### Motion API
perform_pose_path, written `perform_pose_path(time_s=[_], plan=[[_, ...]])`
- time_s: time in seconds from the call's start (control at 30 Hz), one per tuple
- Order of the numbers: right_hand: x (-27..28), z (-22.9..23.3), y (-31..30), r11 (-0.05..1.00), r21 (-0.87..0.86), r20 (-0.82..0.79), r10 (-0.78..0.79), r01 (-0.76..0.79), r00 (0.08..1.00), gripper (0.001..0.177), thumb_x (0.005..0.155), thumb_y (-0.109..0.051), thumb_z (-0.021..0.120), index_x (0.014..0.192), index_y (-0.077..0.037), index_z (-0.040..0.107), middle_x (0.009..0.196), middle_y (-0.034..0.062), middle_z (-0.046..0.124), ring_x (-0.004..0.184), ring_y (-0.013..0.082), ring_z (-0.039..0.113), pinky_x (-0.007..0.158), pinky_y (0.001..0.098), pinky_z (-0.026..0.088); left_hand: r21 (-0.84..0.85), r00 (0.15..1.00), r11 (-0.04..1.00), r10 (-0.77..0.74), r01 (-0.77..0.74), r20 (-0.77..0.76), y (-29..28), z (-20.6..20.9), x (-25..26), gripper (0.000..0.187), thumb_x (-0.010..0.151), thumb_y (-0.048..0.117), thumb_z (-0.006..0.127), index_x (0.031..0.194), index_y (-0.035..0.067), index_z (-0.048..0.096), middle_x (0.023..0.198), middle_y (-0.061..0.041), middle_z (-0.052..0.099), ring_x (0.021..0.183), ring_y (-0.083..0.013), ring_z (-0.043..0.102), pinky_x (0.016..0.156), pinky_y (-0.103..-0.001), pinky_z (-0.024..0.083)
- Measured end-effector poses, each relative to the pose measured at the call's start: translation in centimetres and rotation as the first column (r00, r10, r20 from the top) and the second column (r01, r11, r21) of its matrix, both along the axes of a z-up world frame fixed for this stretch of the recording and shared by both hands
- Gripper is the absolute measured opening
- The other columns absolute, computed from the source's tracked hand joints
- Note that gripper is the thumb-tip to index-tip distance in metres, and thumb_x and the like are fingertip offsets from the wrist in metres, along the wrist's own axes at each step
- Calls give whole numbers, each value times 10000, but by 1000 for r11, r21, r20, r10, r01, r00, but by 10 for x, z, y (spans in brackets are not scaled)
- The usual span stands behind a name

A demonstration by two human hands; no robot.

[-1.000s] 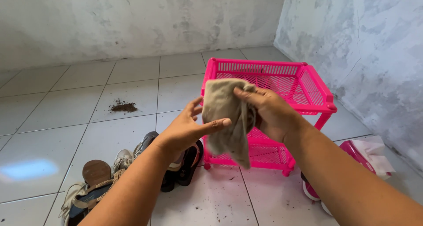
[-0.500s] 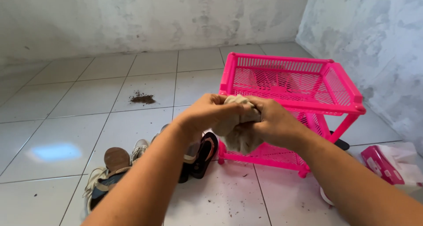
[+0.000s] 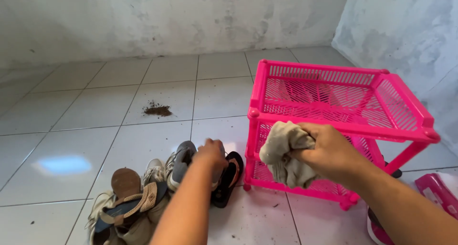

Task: Cleaning a pink plastic shoe rack with a cloth and organizing shoes.

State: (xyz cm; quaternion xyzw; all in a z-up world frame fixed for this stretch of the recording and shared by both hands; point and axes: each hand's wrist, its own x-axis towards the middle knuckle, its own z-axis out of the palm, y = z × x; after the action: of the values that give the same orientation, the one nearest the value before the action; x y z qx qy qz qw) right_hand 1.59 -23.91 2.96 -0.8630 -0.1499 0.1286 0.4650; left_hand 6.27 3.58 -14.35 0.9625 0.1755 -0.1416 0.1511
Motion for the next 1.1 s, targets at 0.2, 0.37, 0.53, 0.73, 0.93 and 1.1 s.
perform_pose_path(time_s=[0.2, 0.37, 0.53, 0.73, 0.93, 1.1], plan=[[4, -18, -9, 999, -10, 24, 31, -31, 999, 319, 756, -36, 699, 1068, -67, 757, 915, 50, 815, 846, 126, 760, 781, 300, 601, 24, 994, 994, -101, 102, -36, -5, -125, 4, 767, 834, 153, 779, 1494, 123, 389, 1552, -107, 366, 1362, -402, 471, 1049, -476, 506], [7, -21, -10, 996, 14, -95, -81, 83, 992, 228, 828, -107, 730, 1049, -60, 759, 904, 66, 789, 804, 160, 742, 719, 356, 619, 245, 984, 968, -98, 58, 152, 20, -174, 18, 404, 962, 194, 653, 1337, 81, 551, 1446, -128, 539, 1292, -360, 596, 983, -479, 584], [10, -19, -19, 994, 101, 12, 46, -47, 999, 288, 794, -28, 707, 1081, -34, 727, 937, 46, 780, 862, 142, 738, 782, 319, 605, 101, 980, 995, -11, -9, 199, 10, -39, -10, 644, 850, 302, 763, 1346, 32, 454, 1407, -171, 480, 1268, -404, 525, 1016, -490, 520], [7, -6, -14, 942, 291, -311, -72, 167, 948, 469, 847, 24, 547, 1265, -182, 599, 916, 81, 747, 726, 174, 701, 595, 329, 543, 199, 819, 977, -51, -78, 572, 28, 67, -11, 544, 812, 261, 773, 1238, 43, 514, 1310, -162, 531, 1166, -415, 561, 935, -492, 543], [31, -18, -17, 812, 583, -360, 244, 13, 901, 322, 977, -202, 546, 1159, 39, 659, 842, 183, 745, 593, 202, 692, 408, 298, 526, 279, 596, 960, -247, 41, 764, 11, 185, -59, 451, 711, 61, 789, 1085, 53, 535, 1192, -150, 559, 1097, -415, 567, 918, -488, 512], [16, 12, -9, 749, 663, -338, 285, 11, 897, 797, 960, -648, 438, 1144, 96, 661, 906, 234, 775, 666, 290, 732, 542, 332, 642, 289, 431, 932, -359, 220, 828, -17, 209, -92, 352, 734, -24, 737, 1022, 62, 552, 1089, -140, 579, 1029, -403, 576, 898, -501, 482]])
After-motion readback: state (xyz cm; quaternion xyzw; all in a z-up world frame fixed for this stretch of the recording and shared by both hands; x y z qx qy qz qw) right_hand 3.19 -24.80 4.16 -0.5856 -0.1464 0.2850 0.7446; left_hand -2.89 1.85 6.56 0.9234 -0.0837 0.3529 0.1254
